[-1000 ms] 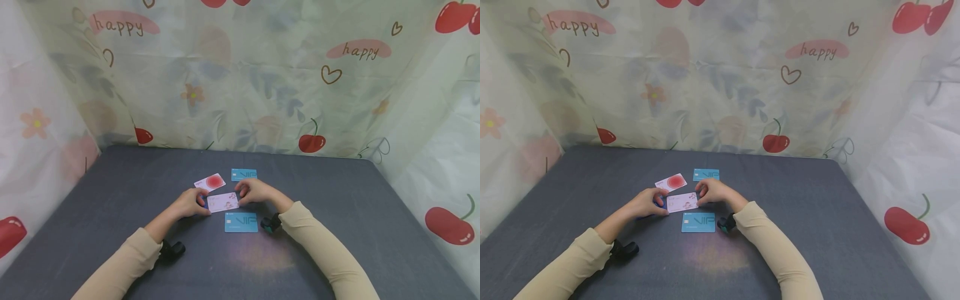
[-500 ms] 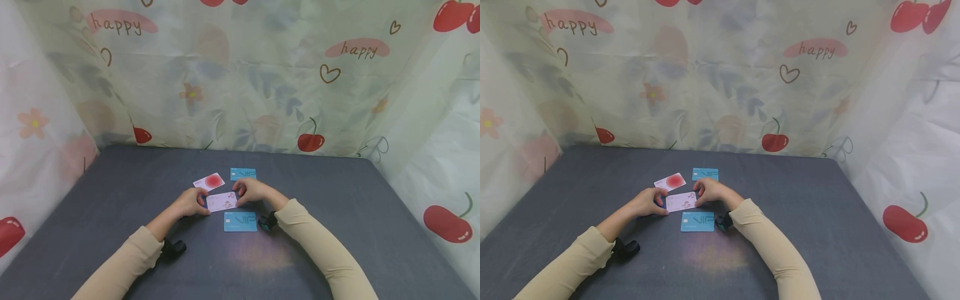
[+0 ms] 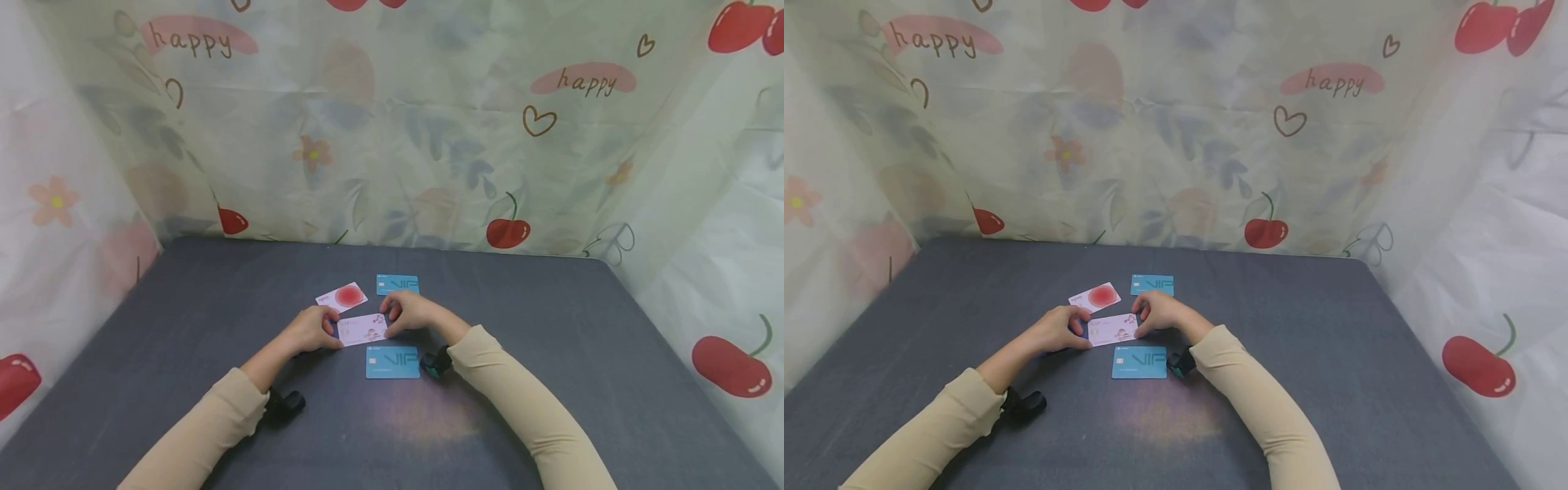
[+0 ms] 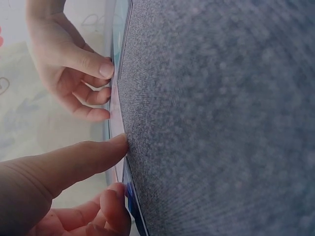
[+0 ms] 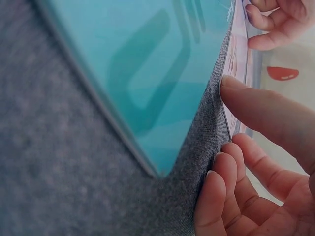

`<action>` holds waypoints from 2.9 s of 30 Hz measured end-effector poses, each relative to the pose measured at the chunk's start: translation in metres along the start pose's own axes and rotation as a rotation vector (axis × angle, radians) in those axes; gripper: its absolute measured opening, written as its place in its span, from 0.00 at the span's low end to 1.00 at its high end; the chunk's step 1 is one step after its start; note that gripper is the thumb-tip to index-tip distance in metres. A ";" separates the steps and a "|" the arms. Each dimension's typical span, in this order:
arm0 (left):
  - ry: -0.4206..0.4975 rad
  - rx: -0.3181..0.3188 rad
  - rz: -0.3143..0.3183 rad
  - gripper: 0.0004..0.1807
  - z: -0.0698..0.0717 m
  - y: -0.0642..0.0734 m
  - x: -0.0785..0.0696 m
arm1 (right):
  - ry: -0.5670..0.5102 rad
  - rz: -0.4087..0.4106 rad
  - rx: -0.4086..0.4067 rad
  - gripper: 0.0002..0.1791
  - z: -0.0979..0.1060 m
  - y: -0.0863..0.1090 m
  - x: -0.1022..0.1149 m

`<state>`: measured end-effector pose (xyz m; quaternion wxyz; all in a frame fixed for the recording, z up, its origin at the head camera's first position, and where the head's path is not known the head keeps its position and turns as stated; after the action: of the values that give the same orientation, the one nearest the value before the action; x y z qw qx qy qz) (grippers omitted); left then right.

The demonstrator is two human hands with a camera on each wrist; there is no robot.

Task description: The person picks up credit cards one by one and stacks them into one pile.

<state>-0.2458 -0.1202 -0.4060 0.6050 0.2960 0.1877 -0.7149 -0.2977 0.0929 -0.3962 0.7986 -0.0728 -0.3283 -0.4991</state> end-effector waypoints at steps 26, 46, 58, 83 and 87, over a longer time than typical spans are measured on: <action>0.016 -0.068 -0.003 0.27 0.002 0.001 -0.008 | -0.113 -0.042 -0.022 0.24 0.001 0.002 0.002; 0.097 -0.102 0.030 0.31 0.007 0.004 -0.019 | -0.198 -0.009 -0.073 0.27 0.010 0.012 0.001; 0.184 -0.099 0.023 0.30 0.006 0.006 -0.022 | -0.244 0.012 -0.054 0.29 0.013 0.021 0.000; 0.249 -0.091 -0.035 0.30 0.004 0.008 -0.021 | -0.274 0.069 -0.091 0.29 0.014 0.034 -0.004; 0.261 -0.088 -0.059 0.30 0.003 0.009 -0.021 | -0.261 0.073 -0.103 0.29 0.014 0.036 -0.004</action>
<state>-0.2361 -0.1080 -0.3891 0.5664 0.3540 0.3044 -0.6791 -0.2747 0.1197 -0.3804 0.7620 -0.1898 -0.4006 -0.4721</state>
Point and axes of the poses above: each hand's wrist, its own y-axis away from the middle knuckle, its own z-axis out of the back of the hand, x = y × z, the point moved 1 cm from there along -y, towards the middle knuckle, and after that the axes turned 4 degrees about -x, right-handed, at the moved point
